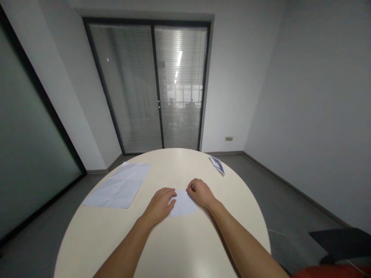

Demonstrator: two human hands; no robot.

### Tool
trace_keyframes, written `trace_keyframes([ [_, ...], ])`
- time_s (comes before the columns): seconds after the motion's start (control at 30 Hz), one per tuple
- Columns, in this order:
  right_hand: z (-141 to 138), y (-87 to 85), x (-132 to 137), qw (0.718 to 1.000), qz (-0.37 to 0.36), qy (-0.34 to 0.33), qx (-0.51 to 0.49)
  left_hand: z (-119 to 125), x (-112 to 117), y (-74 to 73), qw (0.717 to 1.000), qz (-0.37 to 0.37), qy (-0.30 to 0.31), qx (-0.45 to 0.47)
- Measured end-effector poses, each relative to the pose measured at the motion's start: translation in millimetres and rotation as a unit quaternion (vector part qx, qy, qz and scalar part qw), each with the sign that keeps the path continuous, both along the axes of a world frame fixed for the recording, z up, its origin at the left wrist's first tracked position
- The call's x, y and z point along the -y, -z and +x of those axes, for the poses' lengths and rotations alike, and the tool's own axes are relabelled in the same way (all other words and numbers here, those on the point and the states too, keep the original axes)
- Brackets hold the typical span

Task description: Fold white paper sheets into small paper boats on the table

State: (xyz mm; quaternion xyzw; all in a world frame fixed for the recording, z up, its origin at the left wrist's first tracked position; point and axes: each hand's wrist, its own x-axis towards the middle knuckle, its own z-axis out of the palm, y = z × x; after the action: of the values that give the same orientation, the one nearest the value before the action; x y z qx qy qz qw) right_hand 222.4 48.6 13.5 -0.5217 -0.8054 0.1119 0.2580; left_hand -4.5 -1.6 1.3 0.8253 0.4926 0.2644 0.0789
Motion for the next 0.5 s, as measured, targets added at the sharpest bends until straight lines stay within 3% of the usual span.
trace_keyframes([
  [0.27, -2.4, -2.8, 2.8, 0.996, -0.028, -0.01, -0.078, -0.7, 1.2, 1.5, 1.0, -0.009, -0.01, 0.013],
  [0.5, -5.2, -4.8, 1.9, 0.98, -0.017, -0.086, -0.177, -3.3, -2.5, 6.1, 0.997, -0.003, -0.014, 0.074],
])
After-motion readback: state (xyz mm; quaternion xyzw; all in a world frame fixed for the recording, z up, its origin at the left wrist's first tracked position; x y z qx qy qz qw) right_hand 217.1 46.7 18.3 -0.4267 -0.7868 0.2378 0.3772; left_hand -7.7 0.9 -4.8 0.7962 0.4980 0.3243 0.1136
